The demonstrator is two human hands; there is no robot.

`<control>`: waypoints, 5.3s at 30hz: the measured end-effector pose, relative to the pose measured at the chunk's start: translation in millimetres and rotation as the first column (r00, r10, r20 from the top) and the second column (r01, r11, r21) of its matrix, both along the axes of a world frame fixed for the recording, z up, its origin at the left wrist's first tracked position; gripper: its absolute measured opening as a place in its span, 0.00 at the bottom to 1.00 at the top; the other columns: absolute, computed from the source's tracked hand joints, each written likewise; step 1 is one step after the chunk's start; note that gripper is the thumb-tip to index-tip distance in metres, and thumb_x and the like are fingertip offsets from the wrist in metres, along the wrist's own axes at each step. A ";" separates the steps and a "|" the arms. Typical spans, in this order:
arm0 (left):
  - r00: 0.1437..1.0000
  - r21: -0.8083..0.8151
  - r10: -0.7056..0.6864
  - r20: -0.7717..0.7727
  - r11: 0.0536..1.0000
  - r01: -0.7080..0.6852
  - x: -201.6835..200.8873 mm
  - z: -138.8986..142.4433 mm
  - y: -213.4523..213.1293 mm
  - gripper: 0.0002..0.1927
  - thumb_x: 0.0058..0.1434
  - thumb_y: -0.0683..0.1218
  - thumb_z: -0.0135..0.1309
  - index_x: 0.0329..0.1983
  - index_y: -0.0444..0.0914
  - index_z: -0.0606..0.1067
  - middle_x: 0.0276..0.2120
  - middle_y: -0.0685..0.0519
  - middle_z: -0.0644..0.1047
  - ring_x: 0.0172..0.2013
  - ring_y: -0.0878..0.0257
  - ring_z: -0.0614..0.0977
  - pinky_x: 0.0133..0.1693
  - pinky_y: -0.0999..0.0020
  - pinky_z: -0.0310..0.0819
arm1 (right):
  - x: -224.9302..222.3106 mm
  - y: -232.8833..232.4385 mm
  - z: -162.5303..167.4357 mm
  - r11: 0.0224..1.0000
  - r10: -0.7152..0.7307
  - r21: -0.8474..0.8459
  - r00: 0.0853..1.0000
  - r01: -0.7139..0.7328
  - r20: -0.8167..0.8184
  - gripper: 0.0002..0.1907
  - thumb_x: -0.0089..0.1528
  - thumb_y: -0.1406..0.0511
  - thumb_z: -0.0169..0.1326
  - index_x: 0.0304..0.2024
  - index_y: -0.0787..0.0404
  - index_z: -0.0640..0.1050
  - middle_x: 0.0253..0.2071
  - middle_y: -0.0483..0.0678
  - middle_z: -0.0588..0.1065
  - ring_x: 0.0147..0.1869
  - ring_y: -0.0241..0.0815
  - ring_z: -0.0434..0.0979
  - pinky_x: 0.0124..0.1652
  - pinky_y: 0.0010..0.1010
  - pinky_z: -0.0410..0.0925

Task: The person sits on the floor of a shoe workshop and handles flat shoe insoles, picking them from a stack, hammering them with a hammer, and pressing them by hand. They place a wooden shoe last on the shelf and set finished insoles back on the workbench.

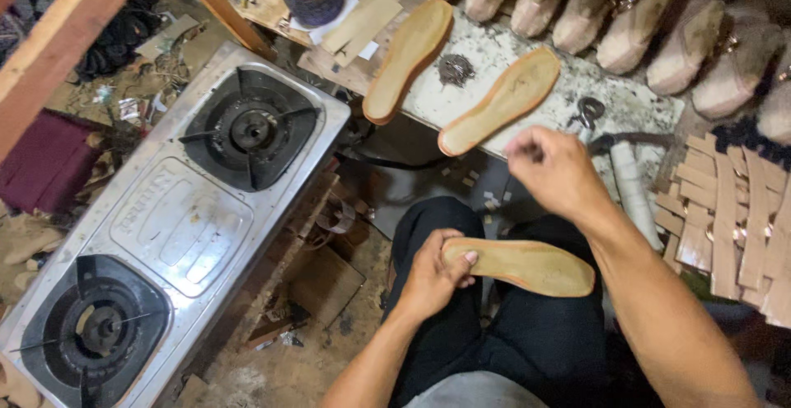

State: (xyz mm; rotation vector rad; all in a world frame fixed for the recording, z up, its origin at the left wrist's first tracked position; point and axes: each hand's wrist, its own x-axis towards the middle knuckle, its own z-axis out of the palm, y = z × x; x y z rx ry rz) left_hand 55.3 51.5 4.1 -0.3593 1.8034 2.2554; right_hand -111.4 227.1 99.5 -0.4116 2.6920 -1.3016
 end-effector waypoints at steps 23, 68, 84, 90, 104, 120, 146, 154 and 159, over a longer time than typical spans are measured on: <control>1.000 0.030 0.006 0.016 1.000 -0.007 19.9 -3.3 29.1 0.21 0.65 0.43 0.57 0.58 0.32 0.67 0.37 0.50 0.80 0.26 0.68 0.81 0.28 0.75 0.77 | 135.7 27.1 -37.0 0.991 0.136 0.043 0.970 -0.130 -0.203 0.06 0.63 0.66 0.56 0.36 0.64 0.77 0.34 0.54 0.77 0.36 0.58 0.80 0.35 0.44 0.71; 0.999 -0.043 -0.008 0.040 0.999 0.010 29.1 7.9 55.8 0.21 0.65 0.46 0.56 0.57 0.33 0.68 0.34 0.51 0.79 0.23 0.68 0.80 0.25 0.73 0.75 | 221.6 112.6 -43.8 0.988 -0.096 -0.129 0.988 0.081 -0.118 0.19 0.63 0.67 0.55 0.57 0.65 0.77 0.30 0.50 0.79 0.29 0.41 0.80 0.32 0.33 0.73; 0.998 -0.089 -0.015 0.060 0.996 0.021 25.4 8.5 60.4 0.20 0.66 0.46 0.56 0.56 0.32 0.68 0.34 0.50 0.79 0.22 0.67 0.79 0.24 0.74 0.75 | 232.8 104.9 -54.2 0.983 -0.071 -0.185 0.958 0.020 -0.278 0.22 0.65 0.66 0.54 0.58 0.73 0.72 0.37 0.56 0.77 0.35 0.43 0.79 0.33 0.33 0.73; 0.999 -0.040 -0.013 0.048 0.999 0.014 25.7 1.3 63.9 0.20 0.65 0.46 0.56 0.56 0.33 0.68 0.34 0.50 0.78 0.22 0.67 0.79 0.24 0.74 0.74 | 235.0 103.2 -43.1 0.946 -0.140 -0.315 0.972 0.076 -0.189 0.16 0.65 0.66 0.55 0.55 0.65 0.75 0.34 0.54 0.79 0.33 0.47 0.80 0.34 0.33 0.74; 0.999 0.124 -0.003 -0.041 0.992 0.008 53.5 -7.0 59.4 0.19 0.66 0.44 0.54 0.57 0.34 0.66 0.41 0.47 0.79 0.30 0.63 0.82 0.32 0.72 0.78 | 348.6 213.6 -95.5 0.921 0.067 0.390 0.974 0.023 -0.216 0.25 0.50 0.59 0.66 0.50 0.53 0.82 0.45 0.54 0.79 0.41 0.47 0.81 0.45 0.40 0.72; 0.888 -0.244 -0.381 -0.256 0.915 0.322 144.4 22.0 83.2 0.30 0.69 0.46 0.51 0.73 0.32 0.63 0.74 0.40 0.65 0.77 0.47 0.55 0.72 0.54 0.47 | 284.6 160.6 -76.4 0.724 -0.263 -0.591 0.934 0.357 0.241 0.23 0.65 0.66 0.57 0.61 0.67 0.71 0.52 0.53 0.78 0.54 0.39 0.79 0.53 0.32 0.72; 0.987 -0.031 -0.138 -0.078 0.990 0.136 42.7 -8.1 45.6 0.21 0.71 0.51 0.49 0.62 0.36 0.72 0.49 0.53 0.80 0.48 0.67 0.80 0.52 0.70 0.74 | 135.4 74.3 -6.0 0.978 -0.069 0.207 0.980 0.030 0.184 0.21 0.56 0.57 0.62 0.48 0.59 0.81 0.37 0.51 0.84 0.36 0.42 0.87 0.39 0.33 0.76; 0.990 0.107 -0.094 -0.109 0.989 0.106 22.8 -49.0 29.7 0.22 0.71 0.51 0.49 0.63 0.36 0.71 0.50 0.56 0.78 0.50 0.68 0.77 0.55 0.70 0.71 | -43.1 -19.2 -4.4 0.989 0.082 0.143 0.923 -0.030 -0.376 0.12 0.62 0.64 0.59 0.47 0.60 0.82 0.41 0.54 0.81 0.43 0.53 0.83 0.44 0.40 0.73; 0.990 0.091 -0.098 -0.097 0.990 0.107 14.5 -46.0 15.8 0.22 0.71 0.52 0.50 0.63 0.36 0.72 0.48 0.56 0.78 0.49 0.68 0.77 0.53 0.70 0.72 | -111.8 -73.1 -28.9 0.966 0.144 0.255 0.892 -0.034 -0.429 0.10 0.61 0.63 0.59 0.43 0.58 0.83 0.41 0.52 0.80 0.45 0.55 0.80 0.45 0.45 0.71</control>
